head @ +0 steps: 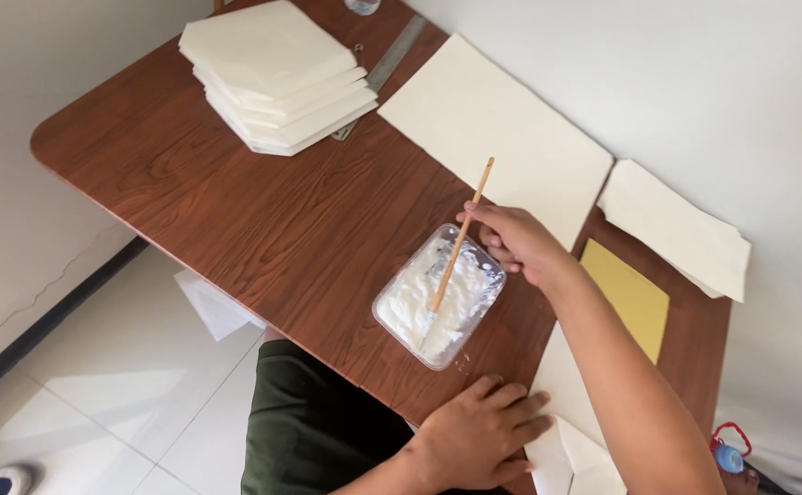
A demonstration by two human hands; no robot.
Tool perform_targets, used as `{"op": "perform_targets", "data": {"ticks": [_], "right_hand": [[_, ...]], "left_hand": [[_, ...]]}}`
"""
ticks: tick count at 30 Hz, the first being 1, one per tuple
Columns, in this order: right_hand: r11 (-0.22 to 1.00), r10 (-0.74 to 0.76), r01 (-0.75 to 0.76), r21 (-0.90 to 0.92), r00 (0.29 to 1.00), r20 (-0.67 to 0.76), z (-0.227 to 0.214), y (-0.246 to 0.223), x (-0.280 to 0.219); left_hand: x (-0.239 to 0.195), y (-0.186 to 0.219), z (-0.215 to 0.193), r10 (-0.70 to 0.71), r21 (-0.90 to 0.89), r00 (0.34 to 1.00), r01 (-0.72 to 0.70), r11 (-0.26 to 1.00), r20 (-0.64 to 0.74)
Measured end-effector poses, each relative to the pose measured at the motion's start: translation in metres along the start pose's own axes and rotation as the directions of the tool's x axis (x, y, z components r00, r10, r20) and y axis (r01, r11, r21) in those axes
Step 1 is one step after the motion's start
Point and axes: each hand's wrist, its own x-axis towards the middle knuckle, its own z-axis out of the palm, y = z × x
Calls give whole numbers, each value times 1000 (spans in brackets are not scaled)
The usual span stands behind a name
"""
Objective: Assembling a paper bag by folding white paper around a yellow cardboard template and applying glue with a wooden stick.
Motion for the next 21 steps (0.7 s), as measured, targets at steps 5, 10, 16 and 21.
{"op": "perform_targets", "data": {"ticks": [5, 10, 16, 21], "right_hand": [[966, -150, 128, 224, 985, 84, -9, 13, 28], [763, -632, 646, -33, 735, -246, -29, 17, -27], [538, -828, 687, -489, 538, -156, -22, 33, -74], [480, -862, 689, -543, 485, -148, -19, 40, -75]], "left_hand": [[0, -1, -2, -6, -26, 1000, 6, 1000, -10], [-1, -4, 7, 33, 82, 999, -35, 996, 34], [-1, -3, 12, 9, 51, 996, -5, 999, -91], [0, -3, 0, 0, 55, 1000, 0, 999, 8]]}}
